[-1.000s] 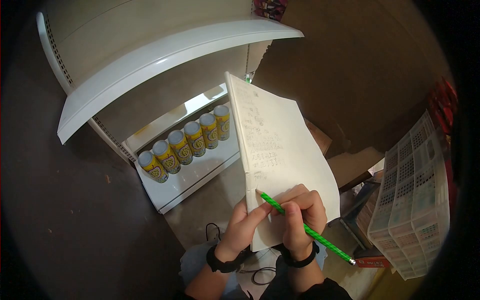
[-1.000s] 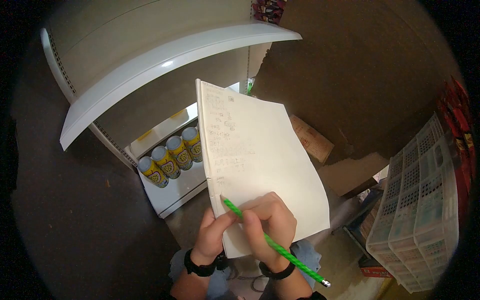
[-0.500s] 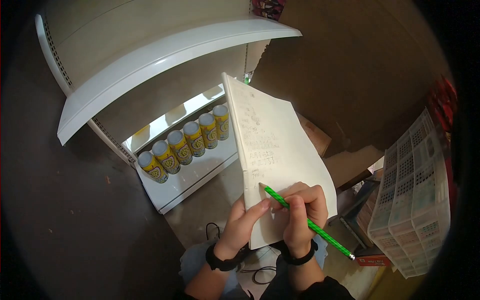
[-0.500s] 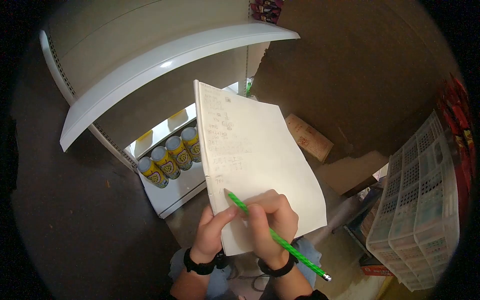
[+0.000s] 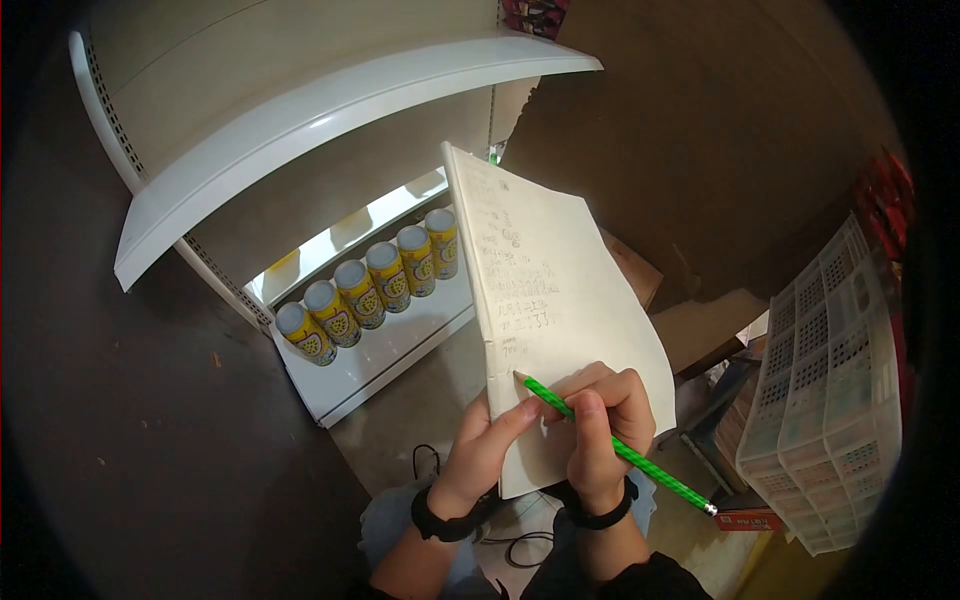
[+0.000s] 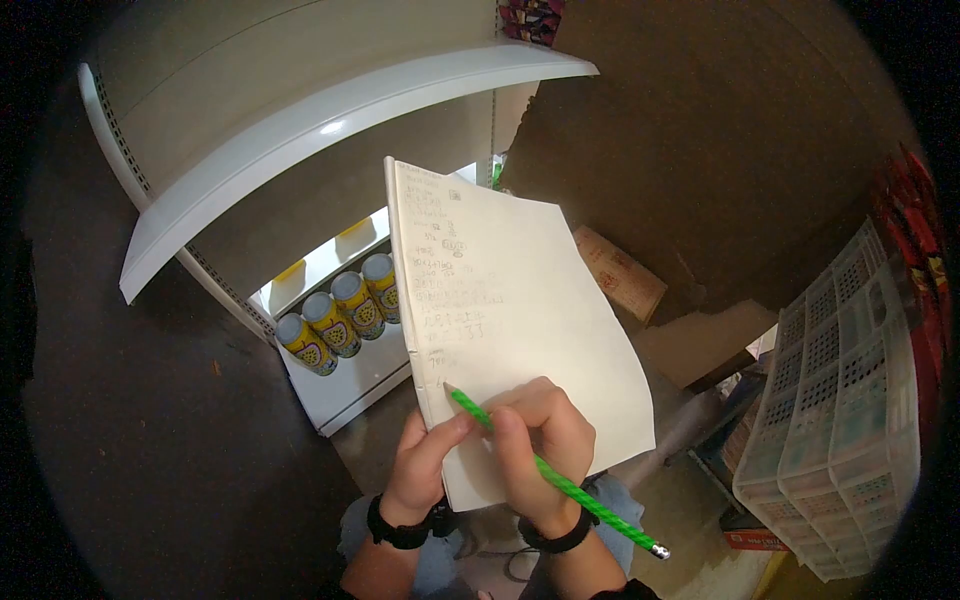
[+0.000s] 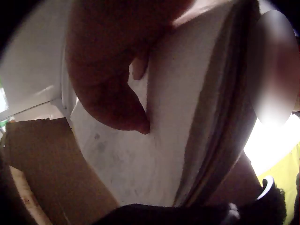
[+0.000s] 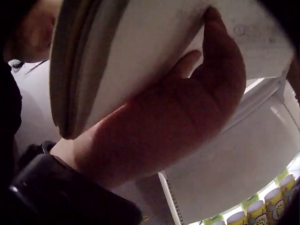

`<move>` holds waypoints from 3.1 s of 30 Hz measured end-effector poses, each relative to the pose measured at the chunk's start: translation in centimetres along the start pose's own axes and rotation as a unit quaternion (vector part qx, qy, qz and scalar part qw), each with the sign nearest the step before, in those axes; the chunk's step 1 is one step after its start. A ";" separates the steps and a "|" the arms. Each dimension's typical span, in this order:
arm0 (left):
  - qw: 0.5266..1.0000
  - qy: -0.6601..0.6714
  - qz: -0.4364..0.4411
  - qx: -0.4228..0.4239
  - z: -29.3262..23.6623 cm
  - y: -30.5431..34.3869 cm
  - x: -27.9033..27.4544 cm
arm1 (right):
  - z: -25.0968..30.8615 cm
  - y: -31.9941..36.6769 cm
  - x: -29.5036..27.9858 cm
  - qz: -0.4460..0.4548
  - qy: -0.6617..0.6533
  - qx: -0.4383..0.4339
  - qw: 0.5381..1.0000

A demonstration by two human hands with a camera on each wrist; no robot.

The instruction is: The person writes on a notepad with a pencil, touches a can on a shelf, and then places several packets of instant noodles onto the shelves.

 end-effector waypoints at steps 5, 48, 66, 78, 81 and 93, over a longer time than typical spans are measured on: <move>1.000 0.007 -0.001 0.004 -0.1 0.0 -0.1 | 0.0 0.0 0.0 0.003 -0.002 0.000 1.000; 1.000 -0.003 -0.014 -0.014 0.2 -0.1 -0.2 | 0.0 -0.3 0.1 -0.009 -0.007 0.021 1.000; 0.999 0.001 -0.021 -0.026 0.4 -0.1 -0.2 | 0.0 -0.3 0.1 -0.016 -0.019 0.036 0.999; 1.000 -0.007 -0.014 -0.018 0.4 -0.1 -0.4 | -0.2 -0.3 -0.1 0.003 -0.015 0.028 0.999; 1.000 -0.001 -0.011 -0.022 0.5 -0.2 -0.3 | 0.0 -0.4 0.2 -0.011 -0.013 0.033 0.999; 0.999 0.009 -0.011 -0.031 0.5 -0.2 -0.1 | -0.1 -0.4 0.3 -0.030 -0.014 0.057 0.998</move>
Point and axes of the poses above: each hand's wrist, its own y-axis away from the middle knuckle, its own x-axis out of the palm, z = x × y, the point moved 5 cm from there along -y, towards the middle knuckle, and after that the axes turned 15 degrees about -z, right-handed, at the moved point
